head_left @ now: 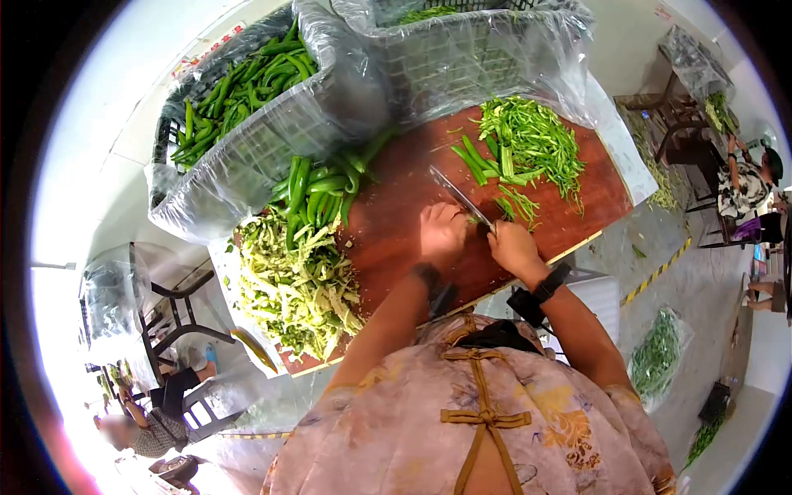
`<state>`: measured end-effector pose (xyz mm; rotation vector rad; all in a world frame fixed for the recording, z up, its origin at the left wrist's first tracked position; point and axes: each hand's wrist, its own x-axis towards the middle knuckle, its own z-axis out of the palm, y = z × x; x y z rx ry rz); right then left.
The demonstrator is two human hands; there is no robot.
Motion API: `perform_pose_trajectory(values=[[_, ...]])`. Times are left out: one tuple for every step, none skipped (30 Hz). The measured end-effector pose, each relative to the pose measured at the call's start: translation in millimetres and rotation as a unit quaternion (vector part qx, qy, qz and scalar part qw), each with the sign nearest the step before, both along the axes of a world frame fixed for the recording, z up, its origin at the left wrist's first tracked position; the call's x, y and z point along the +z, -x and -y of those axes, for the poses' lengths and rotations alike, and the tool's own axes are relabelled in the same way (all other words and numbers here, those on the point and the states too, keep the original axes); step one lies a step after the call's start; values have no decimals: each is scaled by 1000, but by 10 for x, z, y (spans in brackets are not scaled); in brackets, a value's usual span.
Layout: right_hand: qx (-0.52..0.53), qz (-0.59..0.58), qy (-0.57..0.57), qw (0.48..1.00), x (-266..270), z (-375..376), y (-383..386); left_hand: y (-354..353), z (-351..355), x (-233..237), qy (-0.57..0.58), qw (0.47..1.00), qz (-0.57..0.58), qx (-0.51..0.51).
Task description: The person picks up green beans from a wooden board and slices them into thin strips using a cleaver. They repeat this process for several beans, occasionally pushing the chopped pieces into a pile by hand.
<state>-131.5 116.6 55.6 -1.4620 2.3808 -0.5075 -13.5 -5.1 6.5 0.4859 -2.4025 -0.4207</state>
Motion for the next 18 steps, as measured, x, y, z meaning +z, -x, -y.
perform_pose_trajectory(values=[[-1, 0, 0, 1000, 36, -61, -5, 0, 6, -7, 11, 1000, 7, 5], [-8, 6, -3, 1000, 85, -133, -10, 2, 8, -13, 11, 1000, 7, 5], [-14, 11, -6, 1000, 118, -204, -15, 3, 7, -7, 14, 1000, -12, 4], [-12, 9, 0, 1000, 63, -278, -11, 5, 8, -3, 17, 999, -32, 4], [-12, 8, -1, 1000, 57, -335, -16, 8, 9, 1, 16, 999, -32, 4], [-12, 2, -6, 1000, 88, -378, -29, 9, 11, 2, 23, 999, -36, 6], [-13, -4, -10, 1000, 116, -405, -37, 9, 11, 3, 31, 999, -40, 7], [-14, -3, -10, 1000, 139, -417, -38, 9, 9, 6, 31, 999, -39, 5], [-11, -7, -12, 1000, 160, -424, -38, 10, 8, 6, 25, 999, -39, 12], [-8, -11, -14, 1000, 169, -428, -35, 12, 10, 6, 20, 999, -39, 19], [-9, -11, -13, 1000, 166, -435, -27, 11, 12, 8, 20, 999, -39, 18], [-9, -14, -22, 1000, 162, -441, -15, 9, 12, 9, 20, 999, -35, 22], [-8, -17, -31, 999, 163, -440, -7, 6, 13, 10, 20, 999, -30, 28], [-6, -17, -32, 999, 173, -433, -2, 11, 7, 9, 19, 999, -30, 29], [-5, -15, -35, 999, 187, -419, 1, 16, 1, 10, 20, 998, -43, 32], [-4, -13, -38, 999, 192, -409, 2, 16, -2, 11, 21, 998, -55, 34], [-3, -12, -39, 999, 153, -408, 18, 10, -1, 12, 20, 998, -54, 36], [12, -17, -21, 1000, 116, -398, 41, 8, 0, 12, 14, 998, -54, 28]])
